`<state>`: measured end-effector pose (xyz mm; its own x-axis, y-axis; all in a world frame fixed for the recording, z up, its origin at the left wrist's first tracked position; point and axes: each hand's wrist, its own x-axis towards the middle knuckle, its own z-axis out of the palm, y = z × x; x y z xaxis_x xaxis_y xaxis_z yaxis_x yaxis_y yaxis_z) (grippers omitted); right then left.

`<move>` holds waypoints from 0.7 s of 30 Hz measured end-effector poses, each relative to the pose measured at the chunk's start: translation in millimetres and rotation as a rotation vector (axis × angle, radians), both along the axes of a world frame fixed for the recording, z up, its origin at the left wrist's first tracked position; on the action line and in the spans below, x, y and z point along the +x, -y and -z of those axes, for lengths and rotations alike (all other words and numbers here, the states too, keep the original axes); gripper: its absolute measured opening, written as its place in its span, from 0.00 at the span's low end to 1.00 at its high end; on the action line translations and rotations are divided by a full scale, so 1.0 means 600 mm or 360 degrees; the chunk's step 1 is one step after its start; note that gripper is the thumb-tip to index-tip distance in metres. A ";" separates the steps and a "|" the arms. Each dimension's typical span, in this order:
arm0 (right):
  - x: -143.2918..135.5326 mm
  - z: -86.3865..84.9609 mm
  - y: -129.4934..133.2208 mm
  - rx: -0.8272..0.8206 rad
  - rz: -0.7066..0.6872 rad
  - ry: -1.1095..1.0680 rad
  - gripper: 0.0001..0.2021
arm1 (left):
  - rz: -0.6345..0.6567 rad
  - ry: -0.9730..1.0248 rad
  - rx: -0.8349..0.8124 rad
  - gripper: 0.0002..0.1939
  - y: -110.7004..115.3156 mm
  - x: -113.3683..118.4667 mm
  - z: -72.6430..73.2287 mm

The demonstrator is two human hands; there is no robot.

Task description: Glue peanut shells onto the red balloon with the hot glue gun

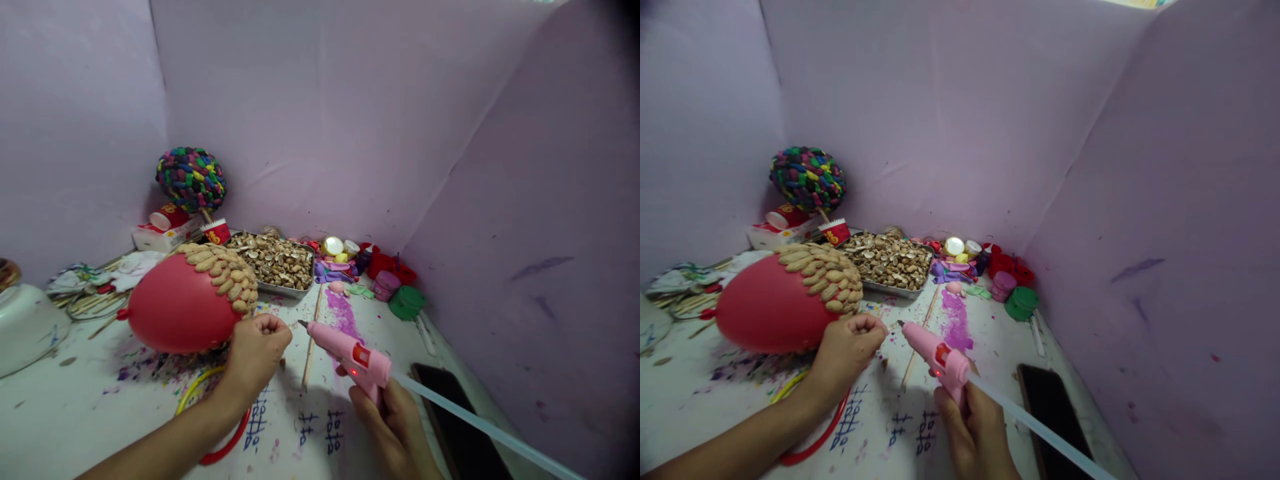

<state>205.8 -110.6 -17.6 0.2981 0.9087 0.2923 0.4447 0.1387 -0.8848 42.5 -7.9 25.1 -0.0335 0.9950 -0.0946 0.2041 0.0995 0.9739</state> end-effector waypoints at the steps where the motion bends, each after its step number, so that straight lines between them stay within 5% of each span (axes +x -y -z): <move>1: 0.000 -0.001 0.000 0.0025 0.0007 -0.0004 0.13 | 0.0002 -0.0013 0.0008 0.04 -0.001 0.000 0.002; 21: 0.011 0.001 0.002 0.0006 -0.0094 0.0126 0.12 | 0.0048 0.0017 0.0000 0.05 -0.006 -0.005 0.013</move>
<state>212.5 -112.0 -18.4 0.2201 0.9228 0.3162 0.5042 0.1699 -0.8467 39.7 -4.2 17.1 -0.0026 0.9955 -0.0945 0.1963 0.0932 0.9761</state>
